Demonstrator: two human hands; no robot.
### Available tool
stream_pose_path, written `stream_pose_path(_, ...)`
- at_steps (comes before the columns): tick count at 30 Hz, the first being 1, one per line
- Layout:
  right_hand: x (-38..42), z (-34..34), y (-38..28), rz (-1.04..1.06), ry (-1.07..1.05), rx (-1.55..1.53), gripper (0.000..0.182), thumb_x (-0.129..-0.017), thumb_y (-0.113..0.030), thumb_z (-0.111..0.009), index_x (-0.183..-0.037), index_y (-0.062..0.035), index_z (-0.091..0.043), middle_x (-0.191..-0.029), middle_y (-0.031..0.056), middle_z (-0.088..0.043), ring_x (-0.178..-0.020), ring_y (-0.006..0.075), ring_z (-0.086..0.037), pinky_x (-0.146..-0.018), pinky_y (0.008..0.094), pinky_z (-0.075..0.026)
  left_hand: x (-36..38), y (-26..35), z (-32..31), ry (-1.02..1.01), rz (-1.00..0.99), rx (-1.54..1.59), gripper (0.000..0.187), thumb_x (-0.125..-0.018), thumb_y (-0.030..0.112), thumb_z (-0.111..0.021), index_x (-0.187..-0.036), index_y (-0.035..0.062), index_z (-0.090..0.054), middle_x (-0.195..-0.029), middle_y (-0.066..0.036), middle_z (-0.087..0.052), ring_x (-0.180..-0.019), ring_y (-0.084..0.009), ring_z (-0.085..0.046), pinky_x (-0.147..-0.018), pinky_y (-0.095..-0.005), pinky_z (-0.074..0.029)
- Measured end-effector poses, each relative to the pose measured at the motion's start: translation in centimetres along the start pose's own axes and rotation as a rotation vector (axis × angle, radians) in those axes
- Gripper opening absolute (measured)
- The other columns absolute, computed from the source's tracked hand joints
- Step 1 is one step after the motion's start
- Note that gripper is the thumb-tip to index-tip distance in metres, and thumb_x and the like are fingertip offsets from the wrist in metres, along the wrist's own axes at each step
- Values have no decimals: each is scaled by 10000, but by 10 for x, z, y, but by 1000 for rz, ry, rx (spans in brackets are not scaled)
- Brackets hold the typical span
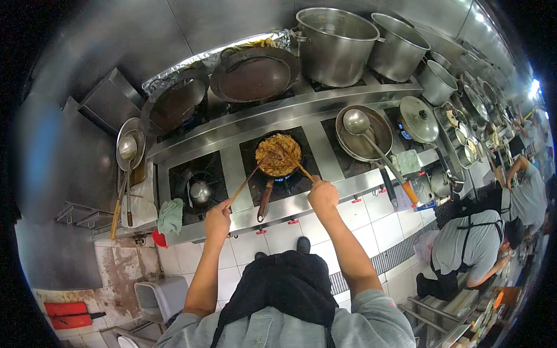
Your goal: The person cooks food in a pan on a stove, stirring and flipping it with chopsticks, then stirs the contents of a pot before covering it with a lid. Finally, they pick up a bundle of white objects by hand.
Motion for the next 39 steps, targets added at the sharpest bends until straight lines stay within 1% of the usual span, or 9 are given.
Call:
stream_pose_path(7,0,-17,8,-16,0,3,288,-775,-94,-517,-1048,-133,-598,-824,197,-632,-782,345,-621,-695,421,-495,2,-7,-14,21,3,-145,319,-819,101,-503,-1105,207,-595,-904,-149,-606,-818,-347,-590,-719,-429,-475)
stream_pose_path(12,32,0,3,82,122,-129,251,-785,-77,-512,-1013,-100,-616,-733,188,-624,-683,333,-616,-599,390,-491,6,-27,-26,30,-54,189,354,-804,137,-570,-1157,159,-557,-867,-126,-613,-733,-297,-599,-625,-379,-471)
stream_pose_path(18,114,-68,-66,150,-357,-887,238,-869,-151,-501,-1089,-68,-540,-605,68,-572,-544,160,-548,-542,292,-456,39,1,-64,-229,351,1125,481,-837,212,-593,-1277,100,-434,-792,-15,-527,-572,-51,-433,-493,-190,-382)
stream_pose_path(24,154,-120,-124,441,-631,-800,343,-875,-239,-507,-1160,-51,-477,-740,102,-625,-679,204,-616,-640,337,-474,42,-46,-86,-94,362,1085,387,-886,166,-493,-1256,64,-446,-773,-12,-509,-477,-40,-398,-368,-196,-322)
stream_pose_path(26,124,-150,-88,78,-367,-784,412,-865,-279,-527,-1188,-37,-445,-906,151,-621,-808,220,-621,-707,338,-469,52,-81,-76,50,490,1090,367,-885,153,-484,-1238,58,-460,-734,-6,-508,-427,-42,-382,-350,-195,-312)
stream_pose_path(27,117,-159,-87,79,-371,-783,412,-865,-279,-527,-1188,-37,-445,-906,151,-621,-808,220,-621,-707,338,-469,57,-96,-75,52,493,1090,367,-885,153,-484,-1238,58,-460,-734,-6,-508,-427,-42,-382,-350,-195,-312)
stream_pose_path(30,94,-185,-76,-652,-618,-1277,472,-887,-386,-488,-1200,-47,-389,-1019,149,-578,-882,263,-584,-688,369,-463,83,-138,-64,148,527,1022,327,-884,153,-486,-1196,55,-487,-678,4,-481,-390,-44,-365,-335,-198,-300)
stream_pose_path(33,62,-243,-93,-604,-947,-1823,364,-911,-392,-438,-1119,-103,-366,-878,92,-558,-699,229,-555,-583,342,-449,124,-151,-69,55,596,975,295,-884,174,-503,-1161,73,-495,-693,1,-457,-384,-59,-362,-329,-200,-283)
stream_pose_path(39,61,-218,-20,-414,-844,-1420,238,-931,-370,-391,-926,-132,-398,-667,19,-434,-500,122,-379,-461,271,-375,165,-154,-96,-42,579,1014,259,-882,156,-488,-1123,63,-500,-672,-14,-469,-361,-65,-384,-311,-212,-306)
Point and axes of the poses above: each hand's wrist, its own x-axis away from the middle knuckle, its own z-axis out of the back of the hand, y = z × x, the point moved 8 cm from there along -x, towards the middle knuckle
